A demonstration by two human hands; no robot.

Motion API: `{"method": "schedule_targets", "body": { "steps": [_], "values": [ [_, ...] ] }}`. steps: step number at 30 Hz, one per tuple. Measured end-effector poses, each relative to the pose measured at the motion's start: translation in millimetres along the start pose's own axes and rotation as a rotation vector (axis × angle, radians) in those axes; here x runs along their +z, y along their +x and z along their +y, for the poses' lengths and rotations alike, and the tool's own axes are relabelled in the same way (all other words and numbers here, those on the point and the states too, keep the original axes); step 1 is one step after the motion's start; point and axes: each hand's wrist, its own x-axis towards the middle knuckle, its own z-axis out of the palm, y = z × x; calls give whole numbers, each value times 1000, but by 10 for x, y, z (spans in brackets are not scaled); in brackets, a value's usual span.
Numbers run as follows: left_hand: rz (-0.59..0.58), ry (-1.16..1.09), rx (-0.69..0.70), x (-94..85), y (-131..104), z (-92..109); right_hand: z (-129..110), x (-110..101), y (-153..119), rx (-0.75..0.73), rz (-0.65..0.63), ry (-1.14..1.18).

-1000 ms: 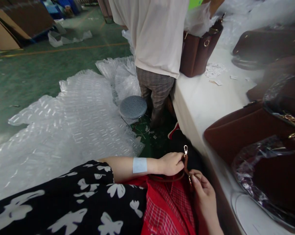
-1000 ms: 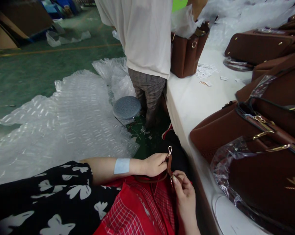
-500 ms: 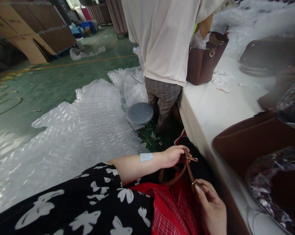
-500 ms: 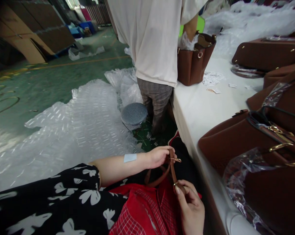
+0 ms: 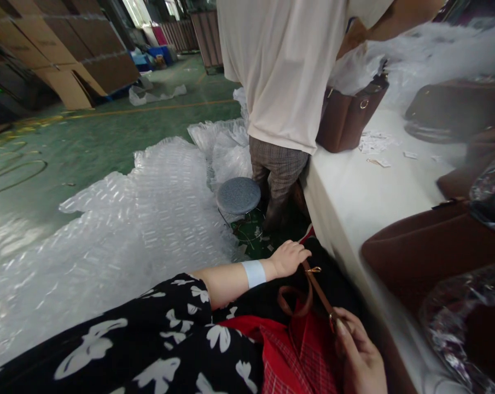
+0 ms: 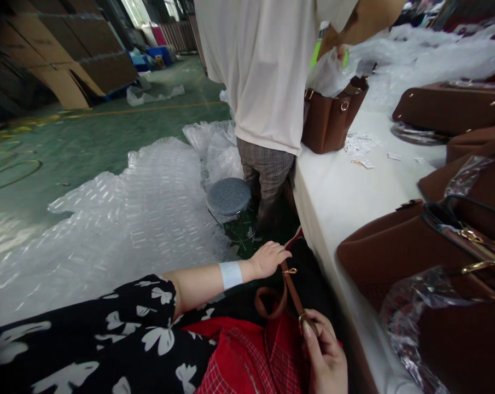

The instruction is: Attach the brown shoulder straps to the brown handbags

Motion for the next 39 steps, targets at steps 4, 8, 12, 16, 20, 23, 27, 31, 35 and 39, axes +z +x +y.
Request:
{"method": "schedule_targets", "body": {
  "steps": [4,8,12,16,20,23,27,31,35,39],
  "values": [
    [-15,-57,-148,66,199,44,20,-19,-23,81,-21,69],
    [-47,-101,-251,147,236,65,6,-12,-39,143,-14,179],
    [42,-73,-216,20,151,39,-33,-10,-47,191,-15,280],
    [147,-53,-113,-276,143,-21,-31,-51,-28,230,-31,347],
    [213,-117,-144,-393,228,-51,-6,-96,-5,256,-43,376],
    [196,-221,-233,-329,314,-15,-17,-101,-10,275,-14,413],
    [105,-364,-292,-260,332,80,-91,-54,-38,307,26,444],
    [43,-415,-271,-363,222,156,-107,-52,-49,318,45,459],
    [67,-380,-178,-654,125,127,15,-176,-16,308,67,494],
    [148,-372,-158,-922,105,40,85,-241,6,290,45,508]
  ]
}}
